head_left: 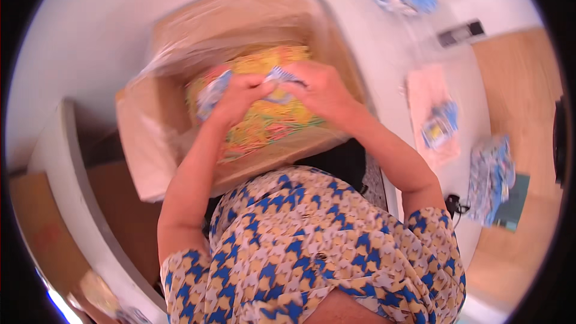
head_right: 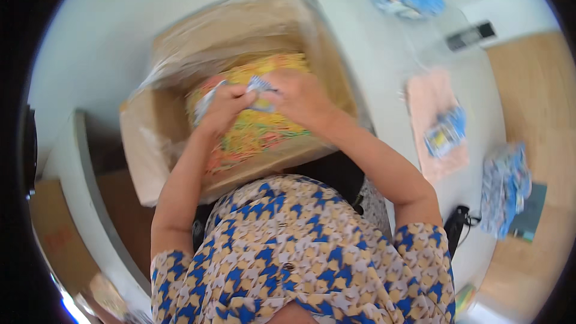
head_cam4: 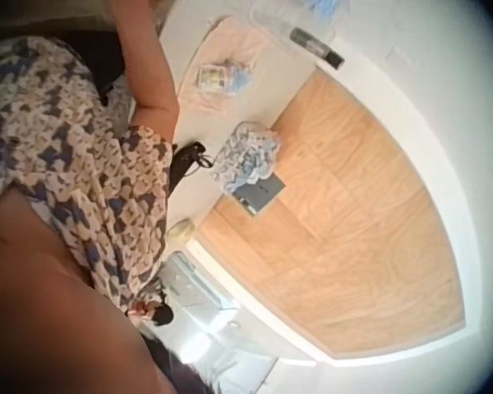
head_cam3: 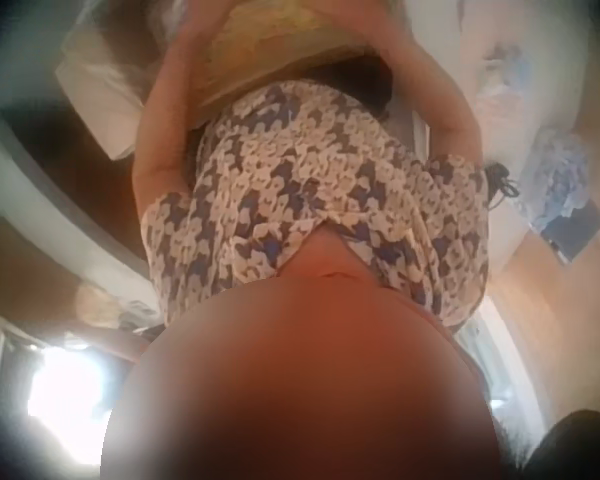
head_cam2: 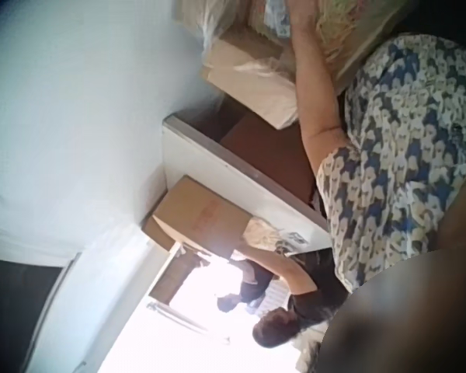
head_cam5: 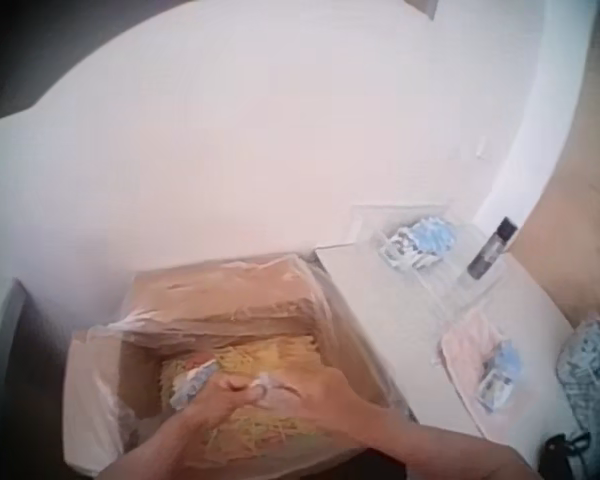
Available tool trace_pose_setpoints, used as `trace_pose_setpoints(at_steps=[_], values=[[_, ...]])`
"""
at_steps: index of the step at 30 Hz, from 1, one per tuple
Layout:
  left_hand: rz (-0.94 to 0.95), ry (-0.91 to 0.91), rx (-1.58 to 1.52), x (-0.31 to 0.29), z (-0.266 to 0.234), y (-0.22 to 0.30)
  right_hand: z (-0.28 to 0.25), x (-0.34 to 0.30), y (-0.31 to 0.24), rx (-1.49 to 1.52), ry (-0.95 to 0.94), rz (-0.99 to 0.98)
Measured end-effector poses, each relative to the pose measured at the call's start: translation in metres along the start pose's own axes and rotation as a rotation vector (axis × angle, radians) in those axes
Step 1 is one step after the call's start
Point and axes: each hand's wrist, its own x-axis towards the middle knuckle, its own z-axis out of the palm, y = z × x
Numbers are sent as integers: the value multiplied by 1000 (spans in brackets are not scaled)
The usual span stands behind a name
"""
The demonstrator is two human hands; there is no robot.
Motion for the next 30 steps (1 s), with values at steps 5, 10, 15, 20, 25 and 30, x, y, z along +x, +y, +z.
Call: trace_pose_setpoints(at_steps=[5, 10, 15, 20, 25, 30], values=[[190, 266, 447, -6, -32, -33, -92, -22, 54, 238, -248, 283], [-61, 531, 1258, -7, -70, -94, -241, -93, 107, -126, -195, 781], [-419, 355, 1197, 1, -75, -122, -242, -183, 151, -356, -232, 844], [-45, 423, 1067, -10, -79, -117, -262, -203, 154, -695, -129, 521], [-514, 473, 1240, 10, -64, -80, -277, -169, 128, -836, -67, 286], [-413, 645, 1269, -2, -76, -76, -219, -94, 77, -680, 35, 116]])
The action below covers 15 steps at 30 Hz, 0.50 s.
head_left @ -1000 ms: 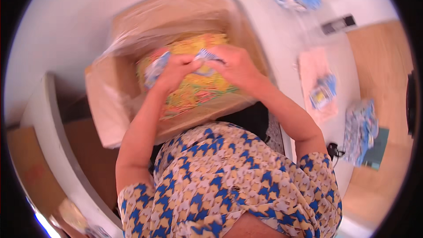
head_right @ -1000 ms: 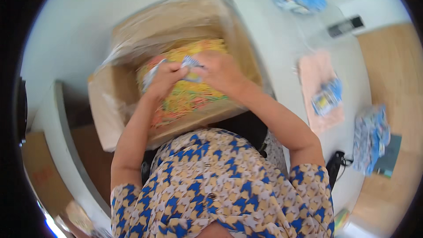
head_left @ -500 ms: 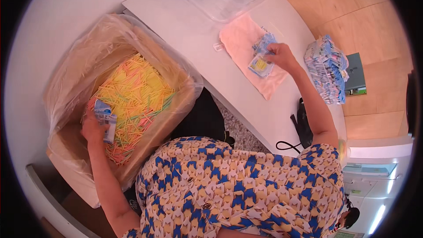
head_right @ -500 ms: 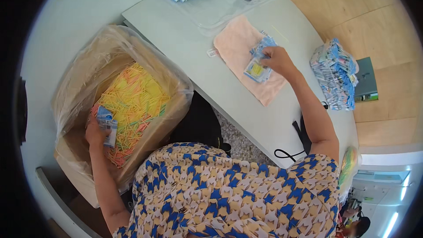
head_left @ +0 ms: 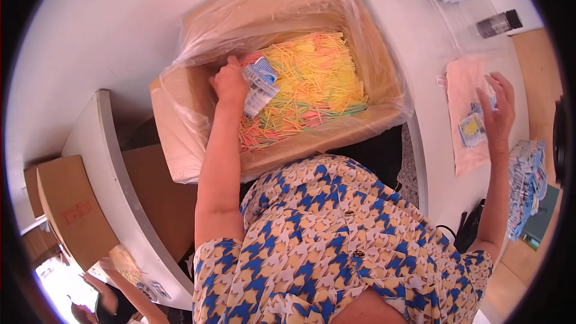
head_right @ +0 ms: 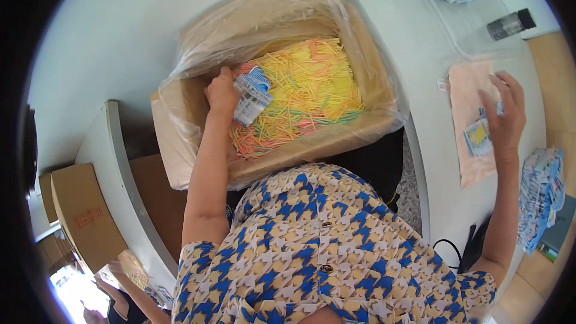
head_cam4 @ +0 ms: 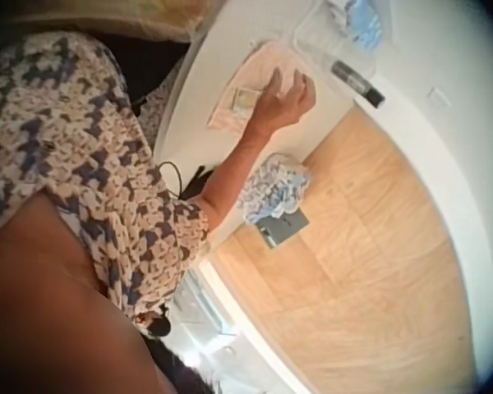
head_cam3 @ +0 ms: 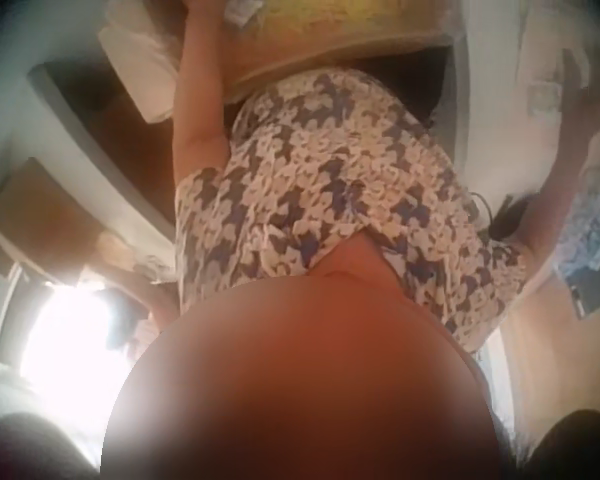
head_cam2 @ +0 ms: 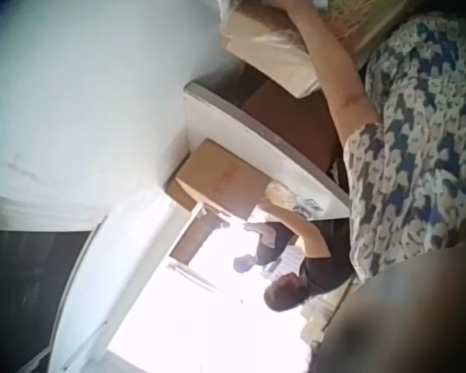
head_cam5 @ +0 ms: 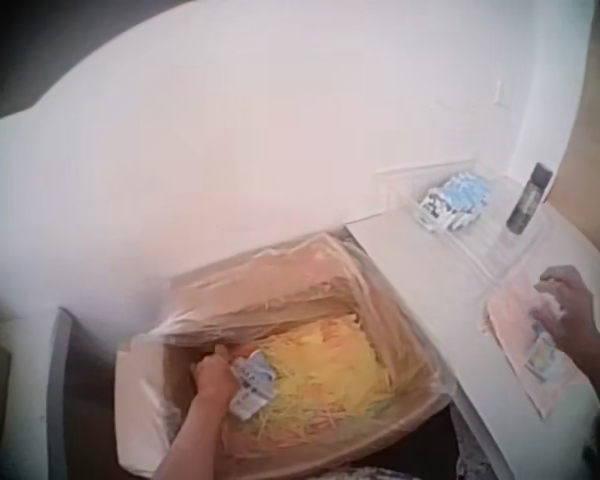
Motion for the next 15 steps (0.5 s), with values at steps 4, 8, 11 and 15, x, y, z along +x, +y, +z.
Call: trace_pose_setpoints(at_steps=[4, 8, 11, 15], values=[[71, 10, 11, -3, -16, -2, 34, 46, -100, 178, -3, -284], [144, 137, -16, -10, -35, 1, 105, 73, -177, 582, -32, -428], [193, 107, -281, -15, -45, 5, 178, 81, -222, 719, -159, -295], [264, -398, -1316, -19, -51, 24, 218, 107, -244, 877, -581, -220]])
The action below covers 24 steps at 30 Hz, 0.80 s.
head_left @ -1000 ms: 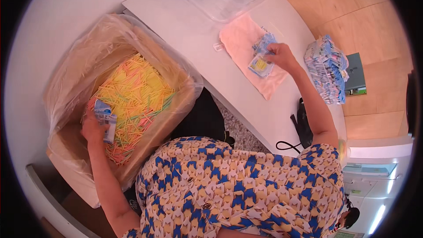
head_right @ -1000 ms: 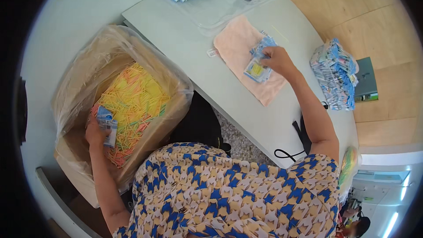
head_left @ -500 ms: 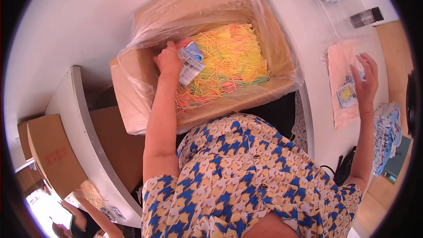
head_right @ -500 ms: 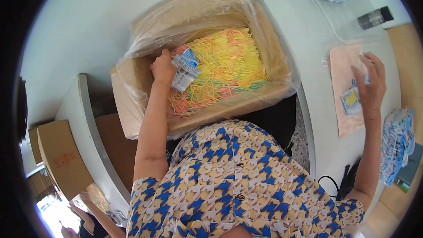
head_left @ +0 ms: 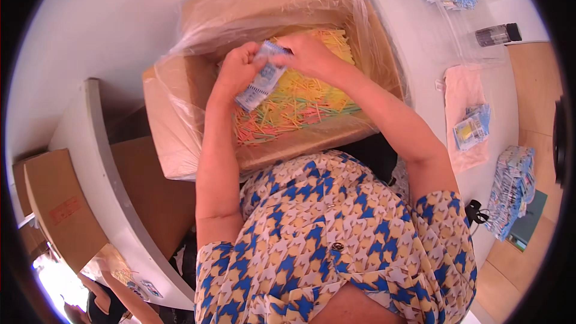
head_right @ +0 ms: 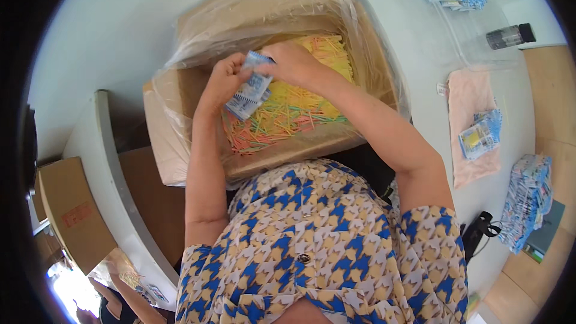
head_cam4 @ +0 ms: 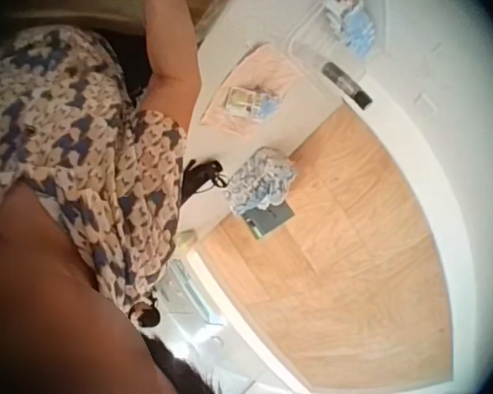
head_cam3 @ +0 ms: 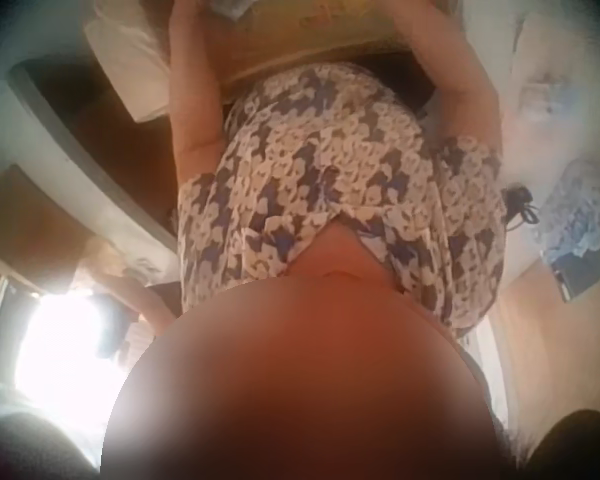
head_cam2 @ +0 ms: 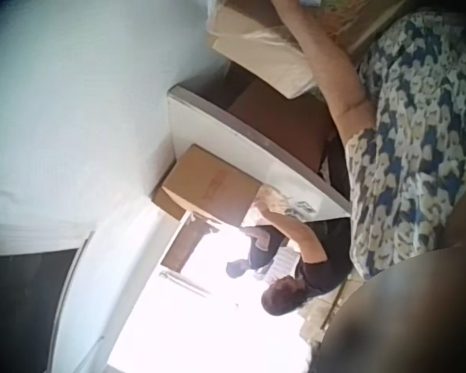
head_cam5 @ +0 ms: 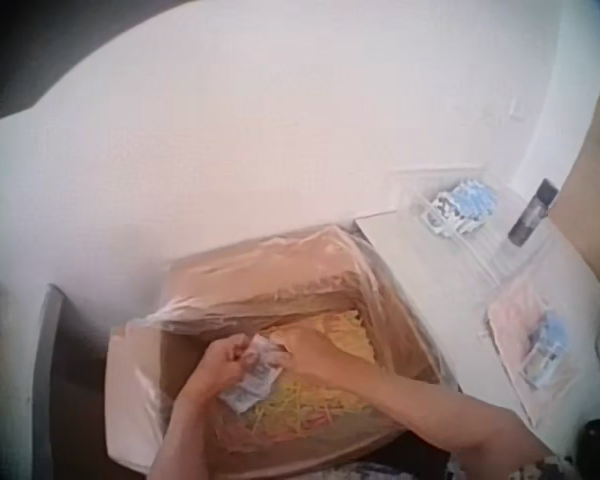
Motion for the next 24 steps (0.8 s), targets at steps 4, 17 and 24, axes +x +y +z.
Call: trace_pose_setpoints(at_steps=[4, 17, 24], values=[[45, -17, -98, 3, 20, 10, -32, 3, -6, -53, 0, 36], [80, 223, 242, 8, 31, 23, -19, -73, 106, -791, -567, 290], [20, 194, 258, 5, 31, 29, -7, -83, 120, -695, -521, 300]])
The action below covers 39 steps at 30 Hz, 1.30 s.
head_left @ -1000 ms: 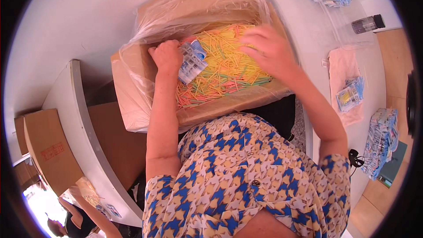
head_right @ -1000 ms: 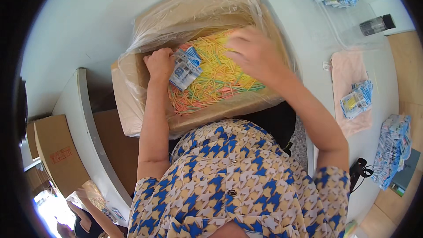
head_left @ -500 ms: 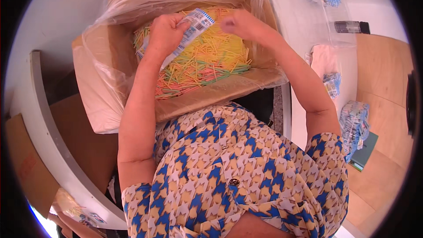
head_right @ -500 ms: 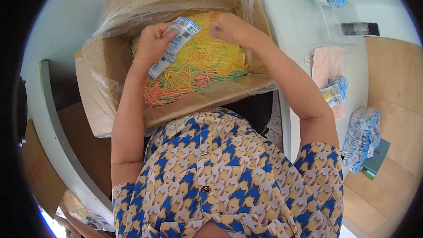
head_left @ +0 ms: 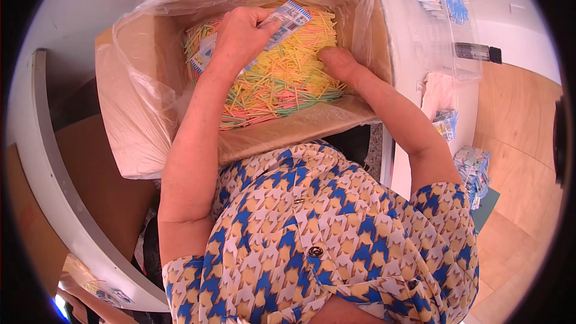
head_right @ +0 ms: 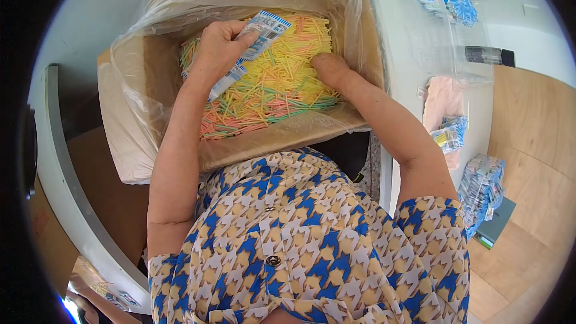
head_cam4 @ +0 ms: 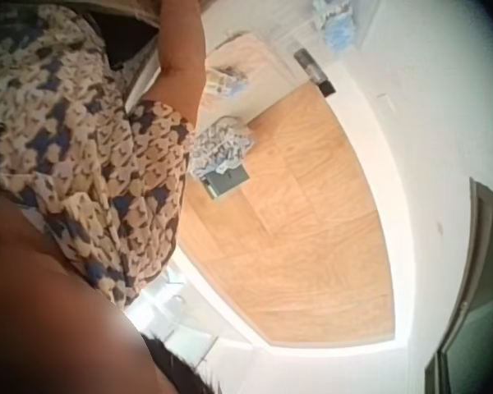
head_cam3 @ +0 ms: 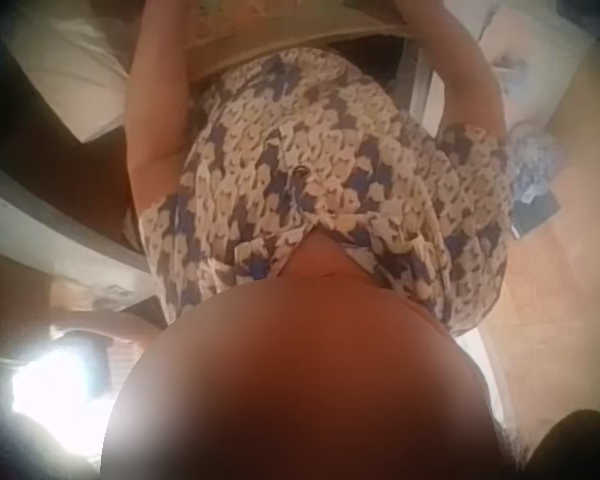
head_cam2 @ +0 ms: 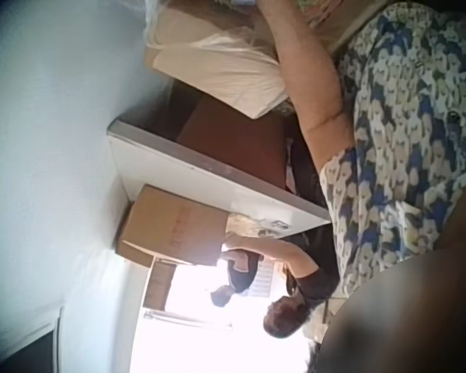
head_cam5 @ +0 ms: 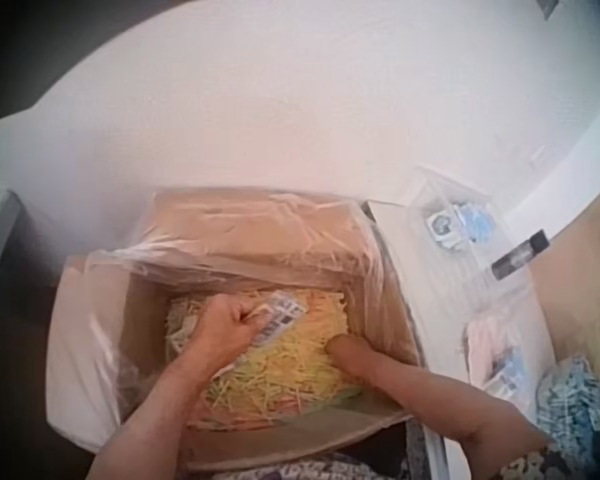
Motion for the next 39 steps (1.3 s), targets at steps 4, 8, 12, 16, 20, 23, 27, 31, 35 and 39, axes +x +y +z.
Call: trace_pose_setpoints(at_steps=[4, 8, 12, 16, 20, 23, 27, 31, 35, 39], values=[[-5, -28, 22, 0, 0, 1, -4, -2, 3, 12, 24, -28], [8, -40, 72, -1, -2, 7, -15, -3, 4, -49, 11, 49], [22, -305, 135, 0, 6, -4, -52, -17, 4, 22, 248, -25], [396, -508, -45, -8, 29, -27, -120, -44, -37, 904, 7, 153], [221, -717, -351, -16, 39, -17, -124, -53, -63, 1265, 106, -51], [168, -644, -386, -18, 35, -10, -122, -54, -64, 1241, 262, -61], [273, -533, -310, -19, 30, -6, -114, -52, -68, 999, 442, -123], [282, -497, -295, -19, 36, -9, -108, -45, -82, 681, 657, -94], [254, -418, -509, -18, 40, -6, -118, -46, -77, 970, 803, -70], [127, -305, -527, -15, 31, -6, -126, -60, -48, 852, 990, 15]])
